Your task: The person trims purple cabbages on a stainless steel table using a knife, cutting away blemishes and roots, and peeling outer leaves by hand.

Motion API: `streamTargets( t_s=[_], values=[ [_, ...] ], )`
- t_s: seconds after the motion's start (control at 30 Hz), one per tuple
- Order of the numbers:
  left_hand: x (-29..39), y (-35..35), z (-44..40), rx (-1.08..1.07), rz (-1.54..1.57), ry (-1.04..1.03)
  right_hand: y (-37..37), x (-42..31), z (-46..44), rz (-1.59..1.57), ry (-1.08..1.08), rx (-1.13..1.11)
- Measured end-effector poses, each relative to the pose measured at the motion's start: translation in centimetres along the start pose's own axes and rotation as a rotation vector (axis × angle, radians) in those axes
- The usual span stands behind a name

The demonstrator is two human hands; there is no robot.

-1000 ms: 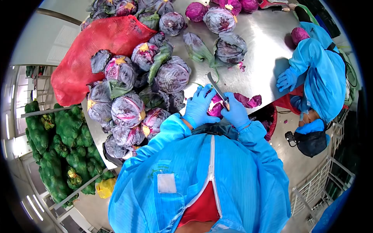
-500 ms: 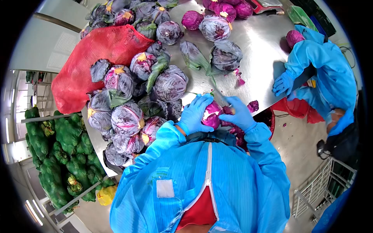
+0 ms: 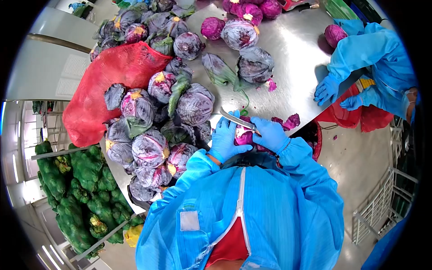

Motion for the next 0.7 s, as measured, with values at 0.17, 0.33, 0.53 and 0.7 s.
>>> streamTargets(
  t_s=[0.17,0.33,0.53,0.7],
  values=[
    [0.1,0.1,-0.4,-0.05,0.01,0.013,-0.1,0.2,0.3,0.021,0.179,0.169],
    [0.1,0.2,-0.4,-0.075,0.032,0.039,-0.9,0.5,0.5,0.102,0.179,0.234],
    [0.3,0.2,-0.3,-0.02,0.027,0.059,-1.6,1.0,0.7,0.082,0.093,0.214],
    [0.3,0.0,-0.1,-0.024,0.019,0.045,-2.5,2.2,0.9,-0.029,0.124,0.395]
  ],
)
Point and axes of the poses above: each hand's wrist, its own z-axis away from the middle knuckle, its own y-axis out of the back of the hand, x = y × z, the point moved 4 cm from there along -z, towards the middle knuckle, and after that the axes turned 14 degrees about -z, right-handed, at the moved point
